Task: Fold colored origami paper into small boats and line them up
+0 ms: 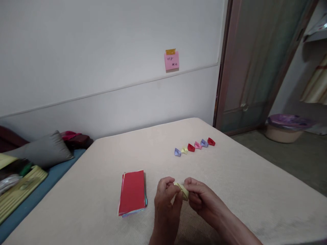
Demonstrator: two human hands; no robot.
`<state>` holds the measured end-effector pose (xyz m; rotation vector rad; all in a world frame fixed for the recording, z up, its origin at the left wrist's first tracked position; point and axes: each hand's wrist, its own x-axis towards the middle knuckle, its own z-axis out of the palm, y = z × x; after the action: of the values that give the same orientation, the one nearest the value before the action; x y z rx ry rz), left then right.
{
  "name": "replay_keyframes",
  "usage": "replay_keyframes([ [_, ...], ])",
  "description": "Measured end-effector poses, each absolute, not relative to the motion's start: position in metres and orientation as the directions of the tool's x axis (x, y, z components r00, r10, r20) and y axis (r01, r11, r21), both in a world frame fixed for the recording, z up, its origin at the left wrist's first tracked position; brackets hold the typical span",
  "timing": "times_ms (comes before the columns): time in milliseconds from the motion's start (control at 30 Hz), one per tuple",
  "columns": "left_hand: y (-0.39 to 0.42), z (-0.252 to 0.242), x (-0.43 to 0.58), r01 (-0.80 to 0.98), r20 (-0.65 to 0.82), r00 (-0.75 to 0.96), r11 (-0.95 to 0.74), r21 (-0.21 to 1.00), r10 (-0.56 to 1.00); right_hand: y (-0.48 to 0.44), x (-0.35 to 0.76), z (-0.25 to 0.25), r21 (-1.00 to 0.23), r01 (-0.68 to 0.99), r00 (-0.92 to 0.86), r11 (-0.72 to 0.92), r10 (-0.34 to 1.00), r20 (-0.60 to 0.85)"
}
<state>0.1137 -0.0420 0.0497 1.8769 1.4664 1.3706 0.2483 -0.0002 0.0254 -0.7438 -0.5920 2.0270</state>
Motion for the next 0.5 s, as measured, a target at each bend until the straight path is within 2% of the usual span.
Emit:
replay_keyframes([
  [167,-0.04,0.051,0.114,0.451,0.39,-0.102,-0.307,0.838,0.915,0.0,0.248,0.025,-0.63,-0.603,-0.448,-0.489,0.861,-0.24],
  [300,-0.039,0.048,0.114,0.4,0.402,-0.102,-0.332,0.854,0.91,-0.001,0.248,0.024,-0.605,-0.608,-0.479,-0.515,0.845,-0.237],
  [400,-0.038,0.046,0.113,0.414,0.403,-0.114,-0.325,0.85,0.908,-0.002,0.248,0.027,-0.708,-0.55,-0.44,-0.443,0.874,-0.205],
  [500,-0.037,0.044,0.111,0.467,0.413,-0.144,-0.306,0.829,0.899,-0.005,0.246,0.035,-0.921,-0.33,-0.294,-0.206,0.95,-0.107],
])
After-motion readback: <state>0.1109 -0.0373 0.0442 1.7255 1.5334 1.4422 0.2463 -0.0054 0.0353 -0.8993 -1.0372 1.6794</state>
